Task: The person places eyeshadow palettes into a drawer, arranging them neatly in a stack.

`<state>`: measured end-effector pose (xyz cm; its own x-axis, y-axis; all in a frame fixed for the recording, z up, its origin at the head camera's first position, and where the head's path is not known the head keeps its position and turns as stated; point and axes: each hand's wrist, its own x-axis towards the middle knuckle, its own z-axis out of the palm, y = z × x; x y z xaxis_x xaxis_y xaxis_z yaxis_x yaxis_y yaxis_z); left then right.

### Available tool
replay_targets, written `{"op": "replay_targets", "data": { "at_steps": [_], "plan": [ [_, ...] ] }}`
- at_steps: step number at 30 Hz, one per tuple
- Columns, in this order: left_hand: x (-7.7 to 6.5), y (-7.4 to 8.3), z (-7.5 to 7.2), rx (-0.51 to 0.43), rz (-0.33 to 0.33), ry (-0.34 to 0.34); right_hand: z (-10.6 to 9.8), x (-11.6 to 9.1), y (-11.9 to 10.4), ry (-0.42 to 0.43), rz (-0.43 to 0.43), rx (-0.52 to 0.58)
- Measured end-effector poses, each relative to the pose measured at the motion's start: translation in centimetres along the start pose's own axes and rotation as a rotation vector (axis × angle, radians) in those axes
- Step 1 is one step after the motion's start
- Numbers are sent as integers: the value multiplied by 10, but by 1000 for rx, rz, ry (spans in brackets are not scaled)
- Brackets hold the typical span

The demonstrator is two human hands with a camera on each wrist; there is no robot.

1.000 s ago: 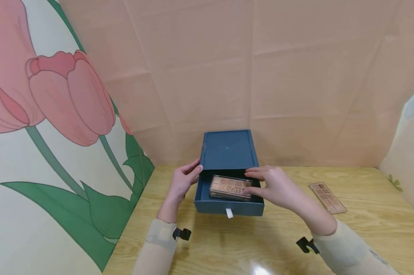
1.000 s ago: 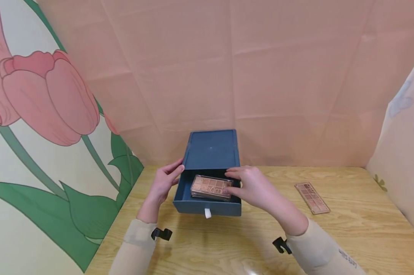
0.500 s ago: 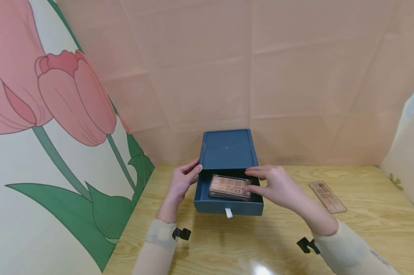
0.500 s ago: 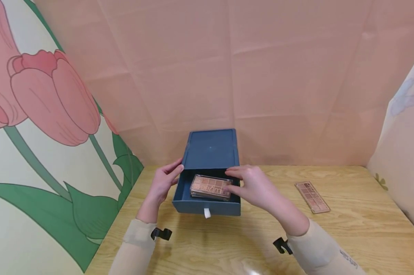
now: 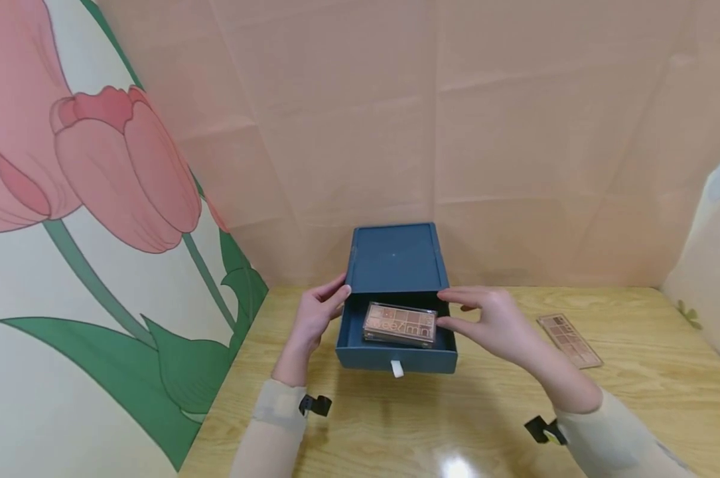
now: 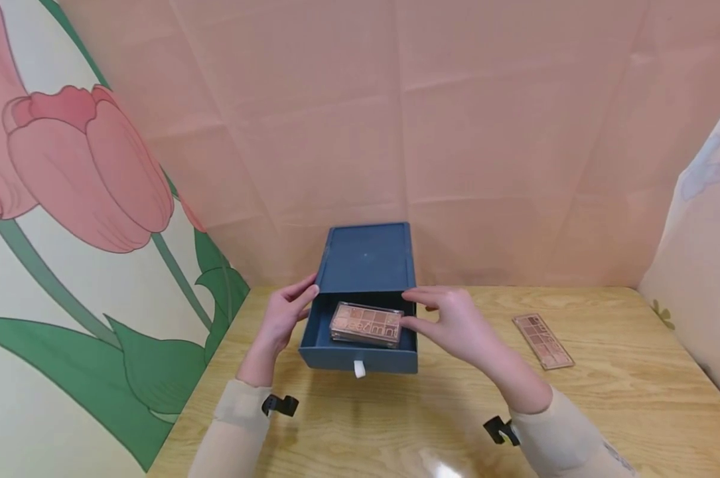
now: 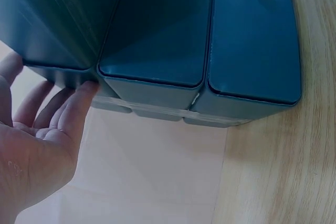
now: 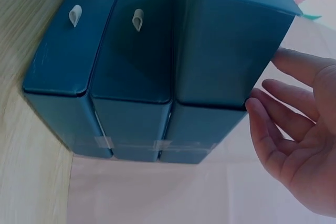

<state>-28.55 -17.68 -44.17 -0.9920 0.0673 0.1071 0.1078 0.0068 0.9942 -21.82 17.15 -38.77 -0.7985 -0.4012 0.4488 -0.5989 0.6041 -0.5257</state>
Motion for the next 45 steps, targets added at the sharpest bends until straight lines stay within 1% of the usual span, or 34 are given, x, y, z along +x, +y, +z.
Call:
{"op": "replay_targets", "data": {
  "at_steps": [4,8,10,15,20,23,28,34,40,45],
  "plan": [
    [1,0,-1,-4,5,3,-2,-5,7,16,33,12],
    [2,-1,-1,2,10,10,-3,-10,17,46,42,6],
    [2,-1,-1,6,6,14,-4,-14,23,52,61,12],
    [1,-2,-1,1,1,15,-8,-27,36,41,131,33],
    [1,-1,-1,3,1,9,-10,-39,50,44,158,14],
    [1,0,0,7,6,7,-13,-46,58,35,191,10],
    [1,0,0,5,4,11,-19,-59,74,4,258,52],
    [-1,1,-1,8,1,17,-25,-76,95,28,303,57],
    [-1,1,-2,2,-3,11,-34,-92,115,27,365,47],
    [-1,2,-2,32,-6,11,-40,-110,133,22,413,93]
  ]
}}
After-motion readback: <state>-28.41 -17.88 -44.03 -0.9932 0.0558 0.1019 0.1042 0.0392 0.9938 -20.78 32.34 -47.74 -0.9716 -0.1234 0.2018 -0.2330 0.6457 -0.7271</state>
